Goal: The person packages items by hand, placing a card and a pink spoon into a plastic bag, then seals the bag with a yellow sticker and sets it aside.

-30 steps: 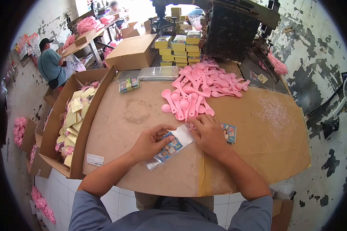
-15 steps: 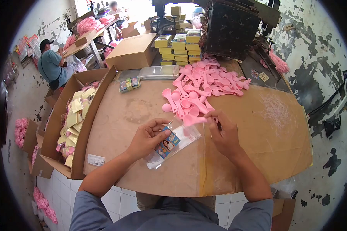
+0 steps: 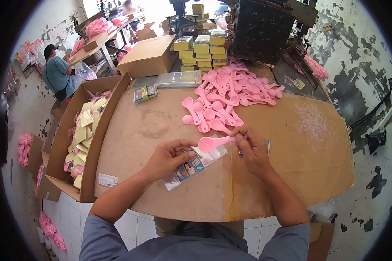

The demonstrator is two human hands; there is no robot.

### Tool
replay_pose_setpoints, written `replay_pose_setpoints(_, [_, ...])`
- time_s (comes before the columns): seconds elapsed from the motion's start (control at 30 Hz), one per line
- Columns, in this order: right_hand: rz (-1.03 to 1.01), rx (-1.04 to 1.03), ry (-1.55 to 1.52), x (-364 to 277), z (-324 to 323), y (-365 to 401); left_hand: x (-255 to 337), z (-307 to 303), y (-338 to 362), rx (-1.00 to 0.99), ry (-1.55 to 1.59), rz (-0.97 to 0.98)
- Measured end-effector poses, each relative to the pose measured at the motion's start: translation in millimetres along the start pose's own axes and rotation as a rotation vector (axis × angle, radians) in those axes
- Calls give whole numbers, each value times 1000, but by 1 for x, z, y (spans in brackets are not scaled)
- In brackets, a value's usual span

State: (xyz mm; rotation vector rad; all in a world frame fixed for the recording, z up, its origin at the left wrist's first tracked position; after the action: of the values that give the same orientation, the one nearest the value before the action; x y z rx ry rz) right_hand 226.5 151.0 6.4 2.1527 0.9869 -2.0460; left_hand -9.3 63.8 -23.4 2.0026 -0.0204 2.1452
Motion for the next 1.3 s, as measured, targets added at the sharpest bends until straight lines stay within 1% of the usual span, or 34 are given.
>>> replay_pose_setpoints(0.1, [-33,-69,33,1,-4,-2,0,1,0,1,30,22])
replay_pose_setpoints(0.23, [-76,-99,65,-5,1,-1,0,0,-1,24,45,42])
replay_pose_setpoints(0.3, [-89,-126,98,-4,2,-1,1,0,0,8,-8,9])
replay_pose_setpoints(0.4, [-130,-201,235,-7,5,-1,0,3,1,-27,-40,14])
replay_pose_setpoints(0.5, [-121,-182,284,-22,17,0,-2,10,2,-50,-38,34])
replay_pose_setpoints(0.6, [-138,-175,205,-26,37,4,0,13,4,-63,-53,14])
replay_pose_setpoints(0.63, [-149,-287,153,-27,42,7,0,13,5,-66,-63,3])
replay_pose_setpoints(0.67, [-161,-400,99,-27,48,10,0,15,5,-84,-10,31])
replay_pose_setpoints(0.73, [-102,-543,-59,-27,56,16,-1,20,5,-119,94,89])
replay_pose_setpoints(0.77, [-29,-573,-164,-26,59,18,-2,19,6,-132,93,54])
replay_pose_setpoints(0.83, [33,-536,-327,-24,59,16,0,18,6,-157,93,-13])
replay_pose_setpoints(0.9, [13,-405,-439,-20,50,5,7,18,9,-193,154,-76])
replay_pose_setpoints(0.93, [-43,-418,-317,-23,47,5,8,19,11,-212,185,-106])
replay_pose_setpoints(1.0, [-159,-441,-72,-31,46,2,7,20,10,-267,181,-88])
replay_pose_setpoints(1.03, [-189,-477,-25,-39,47,1,6,21,11,-294,178,-80])
replay_pose_setpoints(1.1, [-247,-547,66,-66,48,-1,9,24,12,-322,213,3])
replay_pose_setpoints(1.13, [-320,-518,99,-84,47,-4,11,25,13,-336,230,44])
replay_pose_setpoints(1.2, [-459,-458,169,-122,45,-9,19,24,18,-210,4,217])
replay_pose_setpoints(1.23, [-538,-457,348,-141,45,-8,24,24,20,-147,-107,303])
replay_pose_setpoints(1.3, [-697,-446,709,-169,47,-6,36,26,26,-167,-186,403])
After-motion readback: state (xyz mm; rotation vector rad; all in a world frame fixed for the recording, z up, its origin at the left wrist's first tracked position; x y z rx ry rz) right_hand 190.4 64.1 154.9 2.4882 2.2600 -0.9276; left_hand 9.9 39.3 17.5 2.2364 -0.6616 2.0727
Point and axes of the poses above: each hand's wrist, its own y-axis away from the middle knuckle, its own z-axis out of the palm, x = y × z, the point moved 5 cm from there along -y, towards the middle knuckle, and after that the axes turned 4 degrees about -z, right-handed, at the moved point
